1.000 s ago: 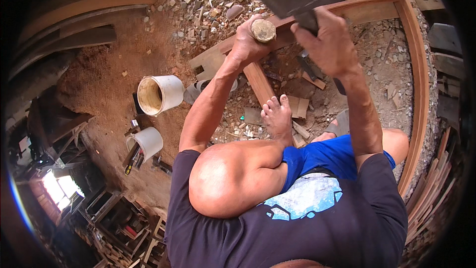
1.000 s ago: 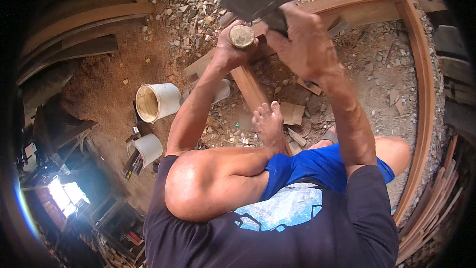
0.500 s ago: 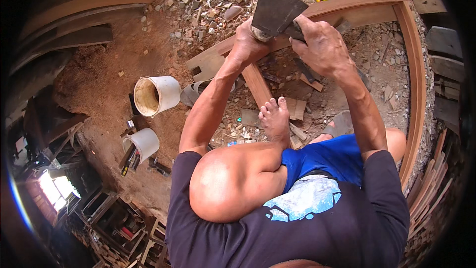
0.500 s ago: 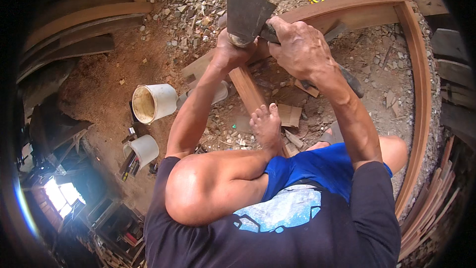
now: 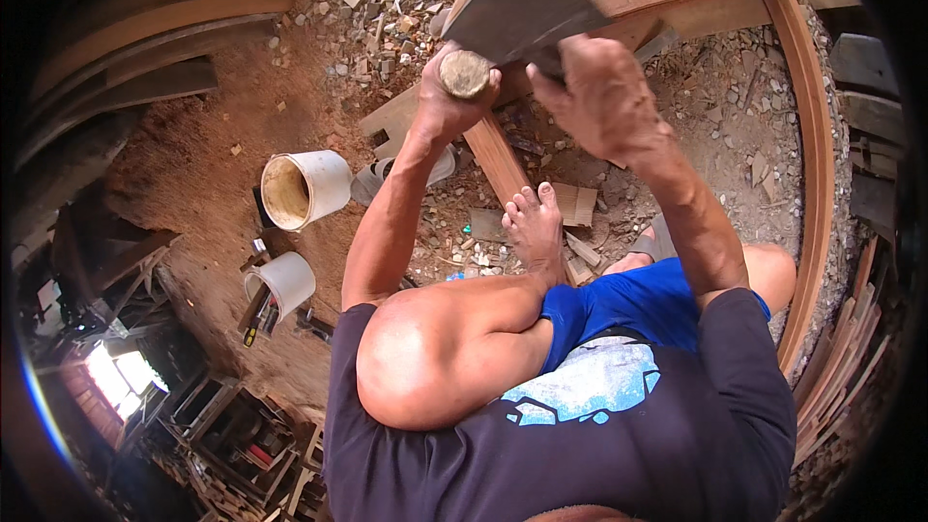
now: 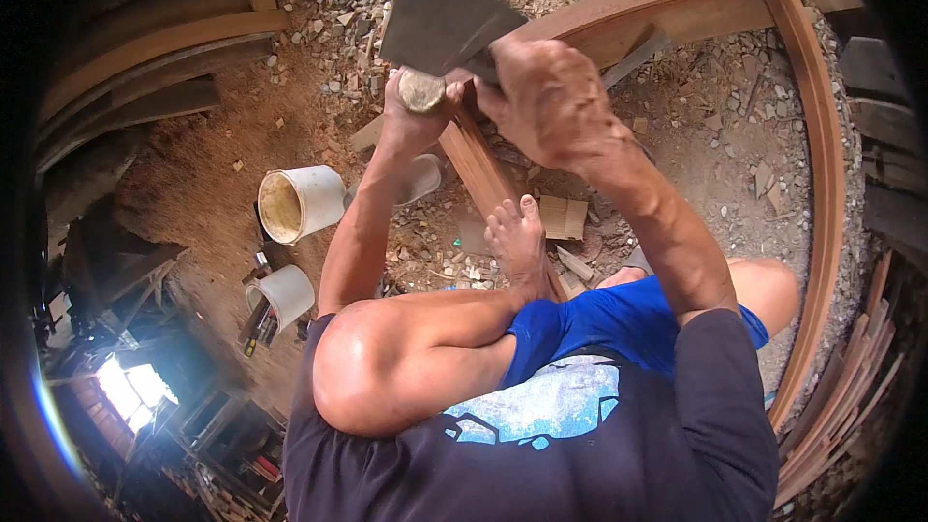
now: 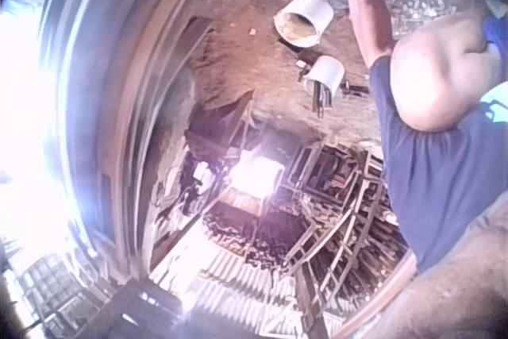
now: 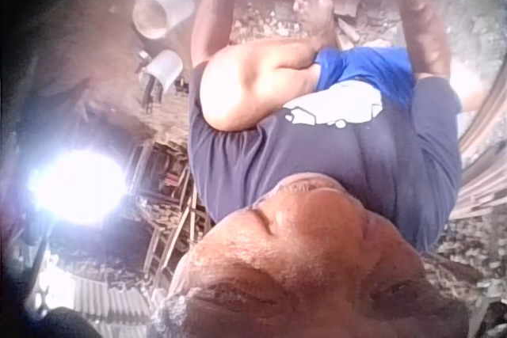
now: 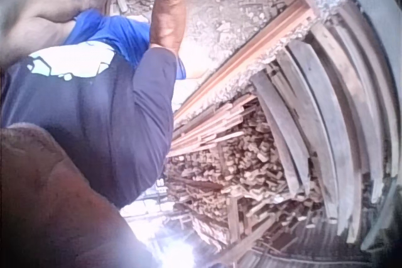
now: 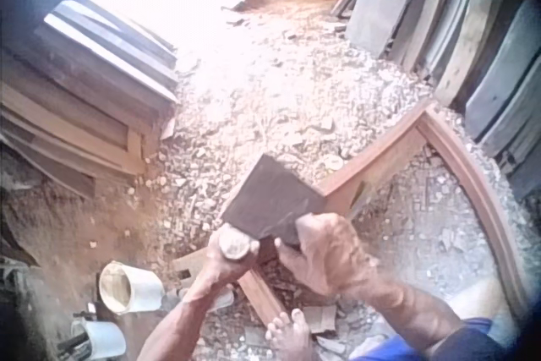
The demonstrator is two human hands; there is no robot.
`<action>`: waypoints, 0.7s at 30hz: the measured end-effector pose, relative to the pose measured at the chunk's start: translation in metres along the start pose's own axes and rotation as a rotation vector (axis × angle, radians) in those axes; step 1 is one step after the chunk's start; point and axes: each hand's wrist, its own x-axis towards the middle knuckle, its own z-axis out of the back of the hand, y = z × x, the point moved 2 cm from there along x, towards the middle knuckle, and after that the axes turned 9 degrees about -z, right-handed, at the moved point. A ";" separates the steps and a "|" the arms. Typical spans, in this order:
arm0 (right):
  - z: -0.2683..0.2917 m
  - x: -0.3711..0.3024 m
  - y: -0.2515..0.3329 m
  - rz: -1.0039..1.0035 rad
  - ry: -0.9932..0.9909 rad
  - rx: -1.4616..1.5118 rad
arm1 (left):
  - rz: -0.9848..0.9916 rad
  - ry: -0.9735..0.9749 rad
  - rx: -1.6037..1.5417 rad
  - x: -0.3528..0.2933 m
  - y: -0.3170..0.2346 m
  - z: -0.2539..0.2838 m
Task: The person sits on the floor and uses a chisel and mallet to carve a groove into a wooden frame. They repeatedly strike the chisel to remove wood, occasionally pause to clear debris, and measure the frame with a tape measure.
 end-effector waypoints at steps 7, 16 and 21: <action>0.016 -0.005 0.026 0.100 0.041 0.044 | 0.019 0.019 -0.044 -0.017 0.007 0.004; 0.019 -0.007 0.031 0.155 0.072 0.126 | 0.037 -0.045 -0.111 -0.040 0.010 0.009; 0.010 -0.004 0.029 0.140 0.099 0.078 | -0.112 -0.108 0.002 -0.032 -0.002 0.005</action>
